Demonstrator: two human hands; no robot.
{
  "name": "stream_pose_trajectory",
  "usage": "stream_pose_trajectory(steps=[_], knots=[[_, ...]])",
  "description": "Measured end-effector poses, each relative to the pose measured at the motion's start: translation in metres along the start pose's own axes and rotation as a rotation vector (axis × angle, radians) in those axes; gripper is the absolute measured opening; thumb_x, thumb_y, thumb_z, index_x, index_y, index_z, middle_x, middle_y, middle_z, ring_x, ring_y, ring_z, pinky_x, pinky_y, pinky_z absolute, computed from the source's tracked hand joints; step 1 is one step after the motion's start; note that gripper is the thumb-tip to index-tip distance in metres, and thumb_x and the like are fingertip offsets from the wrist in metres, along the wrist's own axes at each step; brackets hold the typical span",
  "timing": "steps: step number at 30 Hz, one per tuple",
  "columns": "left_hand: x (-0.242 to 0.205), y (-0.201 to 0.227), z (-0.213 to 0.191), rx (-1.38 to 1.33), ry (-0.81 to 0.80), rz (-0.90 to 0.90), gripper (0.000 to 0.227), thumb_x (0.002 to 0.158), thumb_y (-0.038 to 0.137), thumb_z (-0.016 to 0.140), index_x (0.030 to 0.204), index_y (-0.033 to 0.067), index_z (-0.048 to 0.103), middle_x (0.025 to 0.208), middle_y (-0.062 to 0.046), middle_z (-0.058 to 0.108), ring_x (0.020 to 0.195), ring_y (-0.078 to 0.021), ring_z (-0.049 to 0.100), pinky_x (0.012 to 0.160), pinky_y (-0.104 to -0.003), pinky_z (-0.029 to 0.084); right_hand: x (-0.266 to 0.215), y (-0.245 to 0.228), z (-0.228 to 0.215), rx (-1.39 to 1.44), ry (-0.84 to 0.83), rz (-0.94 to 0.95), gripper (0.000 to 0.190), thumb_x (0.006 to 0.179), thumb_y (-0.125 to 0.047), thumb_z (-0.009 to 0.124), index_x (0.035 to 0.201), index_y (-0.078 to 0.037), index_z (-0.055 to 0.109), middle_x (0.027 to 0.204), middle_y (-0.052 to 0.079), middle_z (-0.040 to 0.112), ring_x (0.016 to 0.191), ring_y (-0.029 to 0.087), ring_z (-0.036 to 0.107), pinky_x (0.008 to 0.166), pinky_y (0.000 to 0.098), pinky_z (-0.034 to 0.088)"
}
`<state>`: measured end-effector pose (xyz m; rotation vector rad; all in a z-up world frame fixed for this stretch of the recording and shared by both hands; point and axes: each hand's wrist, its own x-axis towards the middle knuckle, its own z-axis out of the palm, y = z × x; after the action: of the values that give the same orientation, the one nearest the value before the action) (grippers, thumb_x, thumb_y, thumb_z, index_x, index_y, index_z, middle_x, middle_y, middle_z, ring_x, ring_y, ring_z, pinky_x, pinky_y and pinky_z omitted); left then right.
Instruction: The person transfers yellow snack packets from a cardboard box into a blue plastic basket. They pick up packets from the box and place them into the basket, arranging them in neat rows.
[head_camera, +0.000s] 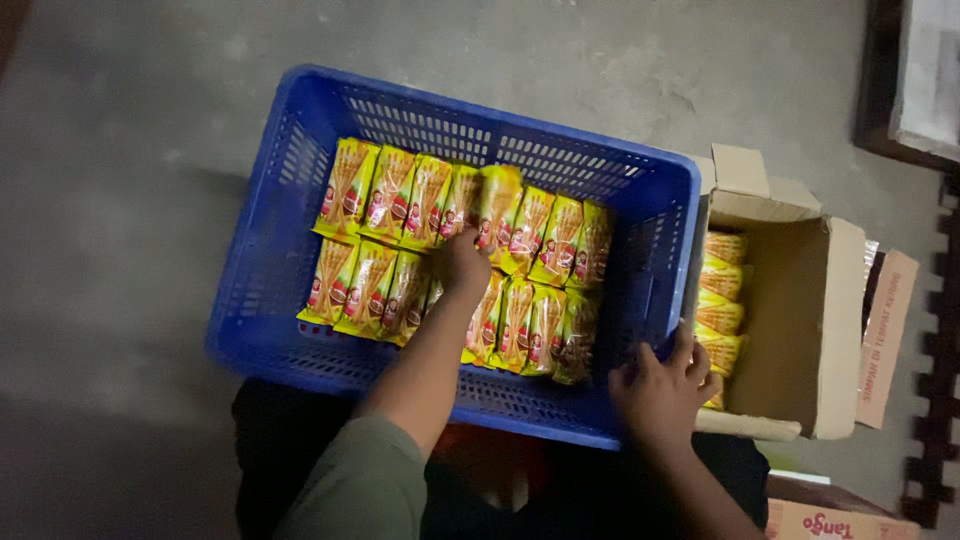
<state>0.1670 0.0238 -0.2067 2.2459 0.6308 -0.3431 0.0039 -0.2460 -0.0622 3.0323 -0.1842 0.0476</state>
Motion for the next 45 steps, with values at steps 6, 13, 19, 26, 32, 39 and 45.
stream_pose_trajectory(steps=[6,13,19,26,32,39,45], knots=[[-0.008,0.007,-0.008,0.040,0.090,0.090,0.027,0.092,0.005,0.070,0.119,0.0092,0.071,0.112,-0.017,0.074,0.099,-0.0408,0.070,0.068,-0.052,0.054,0.000,-0.002,-0.003,-0.013,-0.020,-0.002,0.033,0.073,-0.048,0.066,0.093,-0.023,0.070,0.164,0.019,0.042,0.135,0.045,0.046,0.099,0.0620,0.037],[-0.002,0.009,0.000,0.375,0.075,0.088,0.028,0.102,0.033,0.064,0.113,0.0071,0.065,0.102,-0.017,0.068,0.091,-0.0361,0.065,0.062,-0.051,0.054,0.001,-0.002,-0.004,-0.003,0.027,-0.020,0.030,0.067,-0.043,0.068,0.090,-0.025,0.071,0.157,0.017,0.046,0.129,0.043,0.050,0.091,0.0610,0.043],[-0.015,0.019,-0.014,0.329,0.083,0.410,0.054,0.092,0.007,0.061,0.145,0.0107,0.048,0.156,-0.013,0.038,0.141,-0.0409,0.034,0.120,-0.058,0.027,0.001,-0.003,-0.002,0.039,0.029,0.007,0.024,0.069,-0.040,0.067,0.086,-0.023,0.070,0.162,0.019,0.043,0.131,0.046,0.047,0.096,0.0621,0.038],[-0.027,0.020,-0.008,0.619,-0.185,0.287,0.075,0.109,0.048,0.029,0.167,0.0168,-0.006,0.173,-0.002,-0.016,0.156,-0.0431,-0.019,0.123,-0.066,-0.010,0.000,0.000,0.003,0.001,0.035,-0.002,0.030,0.067,-0.043,0.069,0.092,-0.026,0.072,0.159,0.018,0.046,0.129,0.046,0.050,0.095,0.0634,0.041],[-0.031,0.028,-0.010,0.581,-0.199,0.214,0.074,0.110,0.049,0.024,0.167,0.0162,-0.010,0.172,-0.003,-0.023,0.152,-0.0460,-0.026,0.120,-0.068,-0.013,0.000,-0.002,0.000,-0.001,0.023,0.005,0.029,0.067,-0.043,0.068,0.090,-0.026,0.070,0.161,0.018,0.046,0.131,0.045,0.050,0.097,0.0629,0.041],[-0.025,0.024,-0.007,0.575,-0.085,0.278,0.073,0.109,0.045,0.030,0.167,0.0129,0.000,0.172,-0.014,-0.015,0.157,-0.0455,-0.012,0.122,-0.066,-0.004,0.000,-0.005,-0.006,0.071,0.050,0.001,0.025,0.070,-0.038,0.067,0.090,-0.023,0.071,0.159,0.019,0.045,0.128,0.047,0.048,0.097,0.0641,0.038],[-0.016,0.007,-0.012,0.299,0.199,0.526,0.052,0.094,0.051,0.059,0.121,0.0065,0.060,0.121,-0.024,0.064,0.116,-0.0480,0.062,0.099,-0.064,0.045,0.000,-0.005,-0.007,0.060,-0.072,0.064,0.028,0.075,-0.038,0.069,0.100,-0.026,0.070,0.152,0.012,0.044,0.139,0.045,0.046,0.104,0.0623,0.043]])
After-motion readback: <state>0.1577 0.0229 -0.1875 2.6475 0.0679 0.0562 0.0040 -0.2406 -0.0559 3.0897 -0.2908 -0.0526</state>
